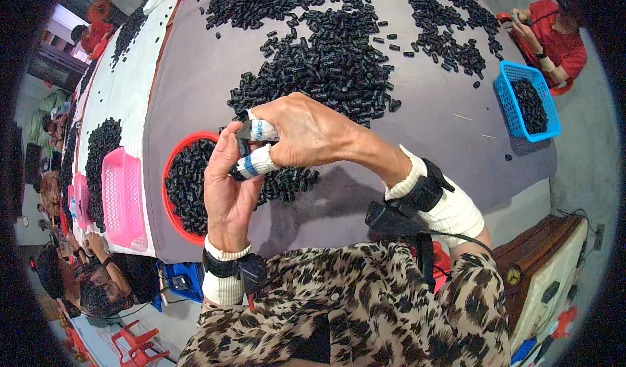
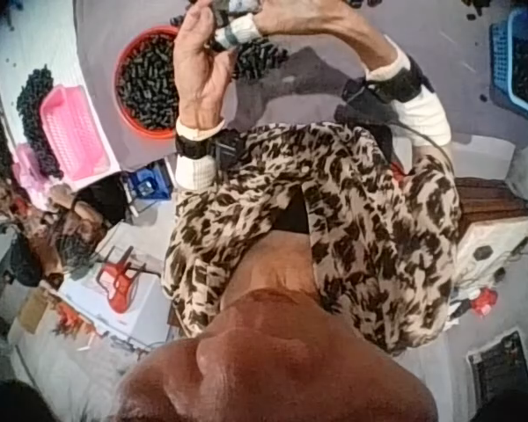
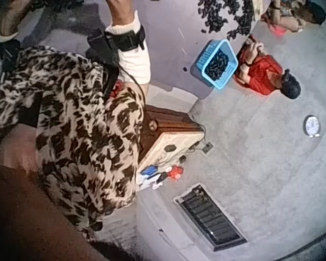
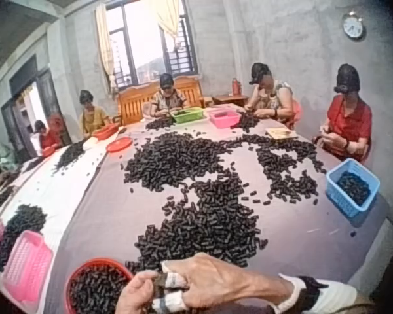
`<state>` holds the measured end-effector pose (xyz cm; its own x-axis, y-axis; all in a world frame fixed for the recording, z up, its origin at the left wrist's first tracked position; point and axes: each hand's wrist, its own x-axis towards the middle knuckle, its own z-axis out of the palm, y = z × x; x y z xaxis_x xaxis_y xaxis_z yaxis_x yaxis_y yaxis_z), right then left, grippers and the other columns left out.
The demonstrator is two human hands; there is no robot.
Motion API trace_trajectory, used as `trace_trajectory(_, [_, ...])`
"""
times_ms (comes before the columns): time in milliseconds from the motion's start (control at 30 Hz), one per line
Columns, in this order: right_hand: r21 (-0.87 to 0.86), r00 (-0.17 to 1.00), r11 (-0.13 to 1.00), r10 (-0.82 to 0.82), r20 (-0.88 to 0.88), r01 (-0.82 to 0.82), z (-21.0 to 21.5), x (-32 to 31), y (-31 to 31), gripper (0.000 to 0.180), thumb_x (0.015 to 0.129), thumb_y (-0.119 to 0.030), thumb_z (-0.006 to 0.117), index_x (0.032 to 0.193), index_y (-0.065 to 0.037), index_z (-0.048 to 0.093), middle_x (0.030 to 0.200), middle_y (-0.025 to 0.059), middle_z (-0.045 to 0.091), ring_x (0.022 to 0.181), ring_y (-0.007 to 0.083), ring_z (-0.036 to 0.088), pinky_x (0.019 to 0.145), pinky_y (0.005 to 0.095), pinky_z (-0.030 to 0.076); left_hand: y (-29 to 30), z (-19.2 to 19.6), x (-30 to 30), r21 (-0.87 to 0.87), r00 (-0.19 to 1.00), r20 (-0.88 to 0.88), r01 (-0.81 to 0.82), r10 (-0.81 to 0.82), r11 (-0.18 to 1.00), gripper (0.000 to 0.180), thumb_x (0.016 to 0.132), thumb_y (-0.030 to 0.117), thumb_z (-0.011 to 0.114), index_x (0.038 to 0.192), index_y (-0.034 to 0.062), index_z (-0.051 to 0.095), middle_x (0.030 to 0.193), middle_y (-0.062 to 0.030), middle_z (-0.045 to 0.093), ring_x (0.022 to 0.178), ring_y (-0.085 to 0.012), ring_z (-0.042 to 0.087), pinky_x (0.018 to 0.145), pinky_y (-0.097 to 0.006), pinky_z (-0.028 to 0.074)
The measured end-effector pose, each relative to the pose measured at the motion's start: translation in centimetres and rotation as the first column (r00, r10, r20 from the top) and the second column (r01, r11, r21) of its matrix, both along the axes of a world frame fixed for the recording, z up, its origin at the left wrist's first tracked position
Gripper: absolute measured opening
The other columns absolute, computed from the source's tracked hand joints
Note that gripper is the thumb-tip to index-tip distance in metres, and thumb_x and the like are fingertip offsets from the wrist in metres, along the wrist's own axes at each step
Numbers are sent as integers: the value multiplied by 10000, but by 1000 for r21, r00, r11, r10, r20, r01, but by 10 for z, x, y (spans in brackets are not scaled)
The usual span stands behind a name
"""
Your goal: Manually assembling and bundling small black plastic shoe components at a shared work table.
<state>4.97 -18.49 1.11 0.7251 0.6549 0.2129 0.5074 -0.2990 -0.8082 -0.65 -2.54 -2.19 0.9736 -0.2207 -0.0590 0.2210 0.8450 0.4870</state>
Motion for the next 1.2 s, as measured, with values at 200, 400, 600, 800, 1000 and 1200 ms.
trace_trajectory(200, [-84, 998, 996, 3, -60, -8, 10, -1, 1, 396, 681, -350, 672, 715, 25, 549, 614, 165, 573, 544, 311, 547, 548, 388, 431, 0, -2, 2, -8, 1000, -8, -6, 6, 1000, 217, 893, 86, 486, 1089, -8, 485, 1007, -116, 571, 910, -206, 588, 817, -347, 501])
trace_trajectory(400, [-83, 999, 996, 8, -33, -11, 7, -3, 1, 377, 689, -331, 676, 721, 23, 548, 612, 162, 572, 542, 297, 553, 539, 378, 429, 1, -1, 1, -16, 999, 32, 12, -11, 1000, 222, 885, 81, 496, 1090, -5, 482, 1003, -113, 574, 919, -207, 587, 824, -347, 499])
trace_trajectory(600, [18, 998, 1000, -1, -58, 2, 8, -2, 1, 407, 652, -341, 707, 711, 28, 545, 649, 162, 582, 559, 277, 560, 537, 369, 430, -1, 4, 1, 91, 998, -6, -60, 61, 994, 172, 867, 79, 540, 1024, 15, 563, 911, -78, 617, 810, -149, 609, 742, -290, 510])
trace_trajectory(800, [-19, 999, 1000, 4, -36, -5, 7, -2, 2, 418, 653, -356, 703, 692, 24, 534, 644, 163, 582, 558, 292, 558, 536, 371, 431, 2, 1, 0, 52, 999, -4, -36, 36, 998, 211, 882, 86, 508, 1069, -10, 493, 975, -123, 584, 877, -206, 598, 794, -337, 512])
trace_trajectory(1000, [-21, 1000, 1000, 10, -10, -10, 3, -1, 2, 431, 662, -369, 695, 690, 26, 526, 632, 177, 573, 559, 319, 561, 533, 383, 426, -2, 4, 1, 109, 997, -23, -69, 72, 992, 175, 861, 75, 547, 1020, 5, 566, 924, -78, 616, 812, -141, 607, 747, -277, 509])
trace_trajectory(1200, [-37, 999, 999, 26, -33, -27, 6, -2, 1, 422, 676, -354, 686, 697, 35, 523, 619, 183, 565, 548, 322, 555, 530, 389, 421, -1, 0, -1, 53, 999, -8, -33, 33, 998, 215, 869, 72, 522, 1067, -9, 500, 985, -112, 593, 895, -208, 601, 799, -336, 511])
